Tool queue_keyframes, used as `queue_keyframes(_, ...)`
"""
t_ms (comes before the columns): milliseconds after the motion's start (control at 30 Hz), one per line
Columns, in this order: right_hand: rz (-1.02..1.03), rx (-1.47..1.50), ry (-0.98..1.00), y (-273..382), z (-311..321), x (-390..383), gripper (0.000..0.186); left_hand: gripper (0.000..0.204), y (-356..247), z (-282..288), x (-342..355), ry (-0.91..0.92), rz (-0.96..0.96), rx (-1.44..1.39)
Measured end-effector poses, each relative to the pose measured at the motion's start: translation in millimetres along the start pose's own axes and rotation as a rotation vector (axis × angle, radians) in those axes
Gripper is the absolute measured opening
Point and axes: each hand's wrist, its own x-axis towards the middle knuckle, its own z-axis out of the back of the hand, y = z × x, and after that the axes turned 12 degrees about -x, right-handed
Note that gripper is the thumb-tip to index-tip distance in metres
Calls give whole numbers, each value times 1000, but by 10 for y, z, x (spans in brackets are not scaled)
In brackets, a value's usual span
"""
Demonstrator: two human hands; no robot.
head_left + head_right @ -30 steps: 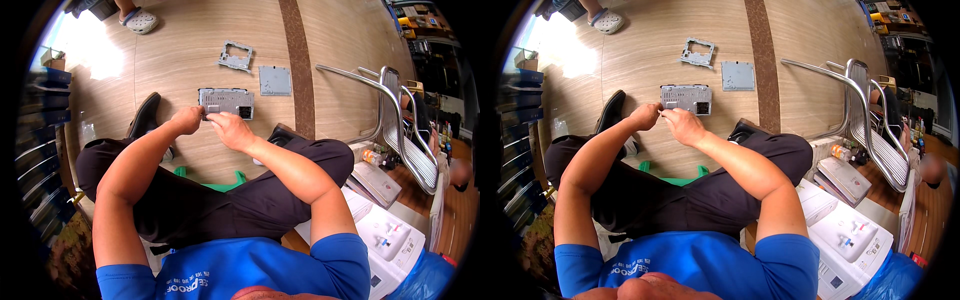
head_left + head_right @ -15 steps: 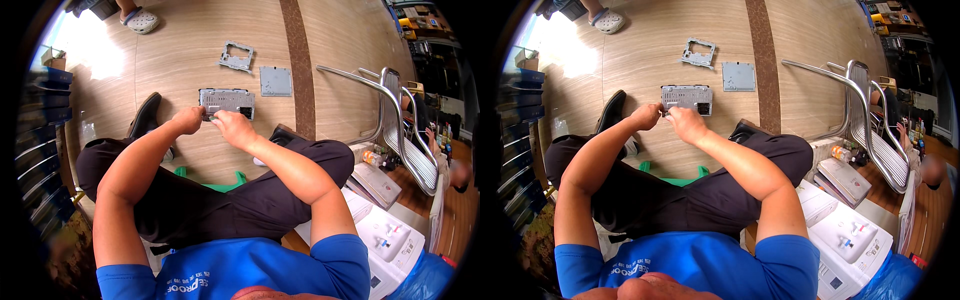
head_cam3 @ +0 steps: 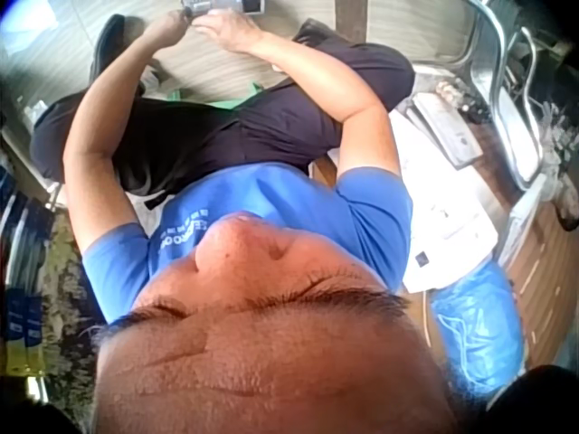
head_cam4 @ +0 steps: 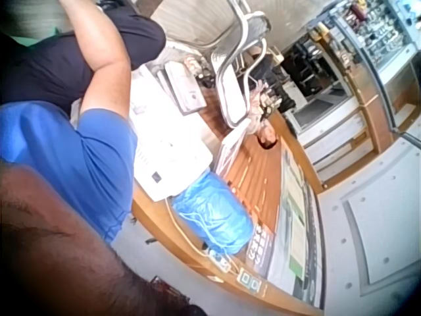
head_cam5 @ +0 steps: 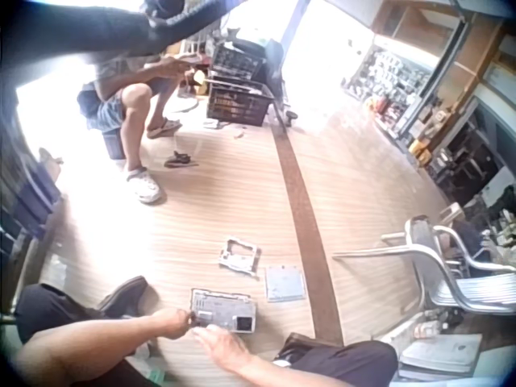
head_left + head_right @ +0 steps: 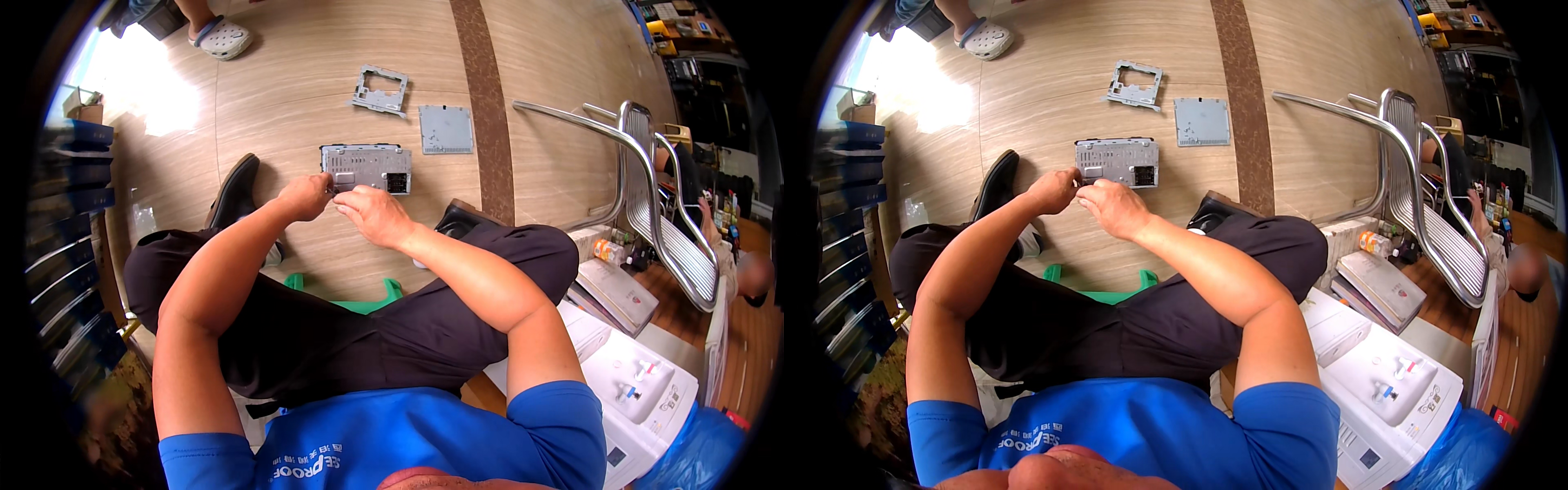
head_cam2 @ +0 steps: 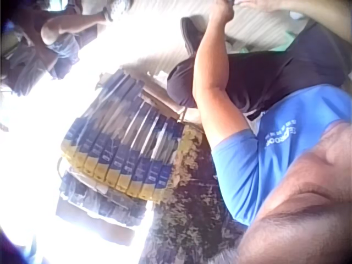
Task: The person disassembles an electronic device housing by using a screwdriver to remove several screws, then lifts away a metal plate and a small internal component.
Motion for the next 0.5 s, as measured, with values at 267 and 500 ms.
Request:
queue_keyframes(267,-191,-8,54,22,87,49,22,33,-82,44,-44,4,-8,-14)
queue_keyframes(500,-35,-139,0,84,59,21,16,33,-31,29,-37,2,14,-19)
